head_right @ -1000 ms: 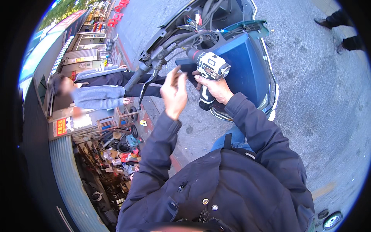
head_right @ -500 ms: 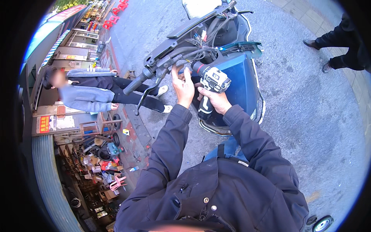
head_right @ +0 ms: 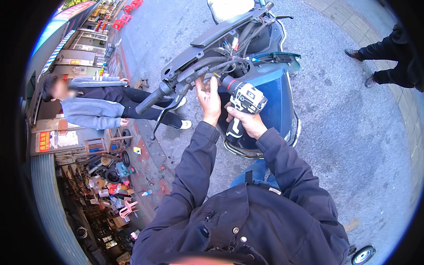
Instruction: The person disassembles the front fairing and handlebar area of a blue scooter using a wrench and a cordless drill. They remove the front cover, loosen bolts on the handlebar assembly, and reposition components while working in a cluttered outdoor repair area.
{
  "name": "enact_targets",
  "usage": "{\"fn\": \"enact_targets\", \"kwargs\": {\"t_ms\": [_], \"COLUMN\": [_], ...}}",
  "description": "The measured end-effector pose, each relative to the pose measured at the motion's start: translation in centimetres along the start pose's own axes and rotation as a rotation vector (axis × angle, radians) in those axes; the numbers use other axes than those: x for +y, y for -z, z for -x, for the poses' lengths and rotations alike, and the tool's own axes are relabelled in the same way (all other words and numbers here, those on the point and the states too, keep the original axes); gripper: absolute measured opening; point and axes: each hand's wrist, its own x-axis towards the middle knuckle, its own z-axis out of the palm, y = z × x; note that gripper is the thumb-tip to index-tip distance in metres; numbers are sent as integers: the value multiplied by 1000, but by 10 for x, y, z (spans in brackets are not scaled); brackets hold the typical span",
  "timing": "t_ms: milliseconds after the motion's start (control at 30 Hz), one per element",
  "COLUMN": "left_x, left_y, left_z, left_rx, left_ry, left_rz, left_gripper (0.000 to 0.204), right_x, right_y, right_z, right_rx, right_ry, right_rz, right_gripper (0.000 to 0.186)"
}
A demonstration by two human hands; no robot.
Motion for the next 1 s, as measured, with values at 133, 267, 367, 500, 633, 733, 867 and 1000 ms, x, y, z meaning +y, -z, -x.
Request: {"fn": "enact_targets", "kwargs": {"t_ms": [133, 267, 367, 500, 633, 733, 867, 1000], "left_x": [-3, -4, -13, -15, -24, -24, -11, -10], "left_y": [-7, -13, -8, -7, -6, -7, -13, -9], "left_z": [-2, -2, -2, -1, -1, 0, 0, 0], "left_rx": [64, 86, 86, 98, 126, 153, 135, 63], "left_ry": [-32, -45, -26, 2, -45, -79, -11, 23], "left_rz": [-46, -91, -108, -123, -184, -184, -62, -124], "left_gripper": [36, 30, 25, 26, 31, 30, 23, 44], "right_x": [-7, -2, -3, -4, -1, -3, -4, -2], "right_y": [-4, 2, 0, 1, 0, -1, -1, 0], "right_z": [3, -1, 1, 1, 0, 2, 1, 0], "right_rx": [-2, -33, -23, -13, -15, -7, 12, -18], "right_ry": [32, -14, 2, -7, 3, -3, -24, 10], "right_rz": [40, 6, 23, 46, 40, 29, 29, -9], "right_gripper": [30, 33, 32, 32, 32, 33, 33, 31]}}
